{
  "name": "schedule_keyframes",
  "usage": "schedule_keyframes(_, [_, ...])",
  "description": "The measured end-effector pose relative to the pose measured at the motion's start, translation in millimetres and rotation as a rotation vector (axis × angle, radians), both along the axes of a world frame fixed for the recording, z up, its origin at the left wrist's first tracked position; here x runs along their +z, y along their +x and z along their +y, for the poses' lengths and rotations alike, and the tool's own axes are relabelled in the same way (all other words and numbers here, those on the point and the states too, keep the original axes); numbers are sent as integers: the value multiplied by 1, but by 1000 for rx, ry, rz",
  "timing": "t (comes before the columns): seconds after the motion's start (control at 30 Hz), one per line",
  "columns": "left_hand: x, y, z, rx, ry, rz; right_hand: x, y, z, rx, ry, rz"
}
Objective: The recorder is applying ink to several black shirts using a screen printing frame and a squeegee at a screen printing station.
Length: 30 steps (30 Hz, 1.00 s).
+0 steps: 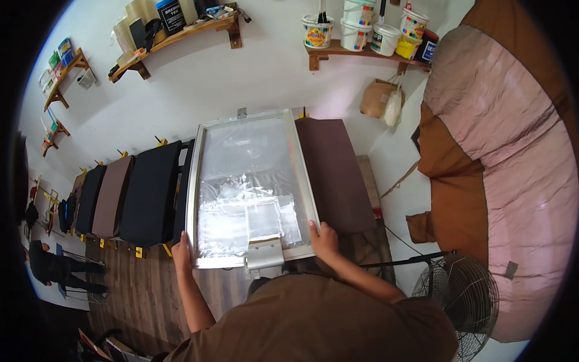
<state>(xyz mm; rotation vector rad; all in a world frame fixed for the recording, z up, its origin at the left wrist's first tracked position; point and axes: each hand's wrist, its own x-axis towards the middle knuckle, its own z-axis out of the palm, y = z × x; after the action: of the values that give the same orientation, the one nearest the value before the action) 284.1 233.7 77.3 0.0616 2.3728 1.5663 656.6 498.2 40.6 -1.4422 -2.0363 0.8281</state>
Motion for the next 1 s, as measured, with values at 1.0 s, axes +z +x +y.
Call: schedule_keyframes(1.0, [-32,-219,-55,-124,-162,-25,15,-190,-92,-131,30,-158])
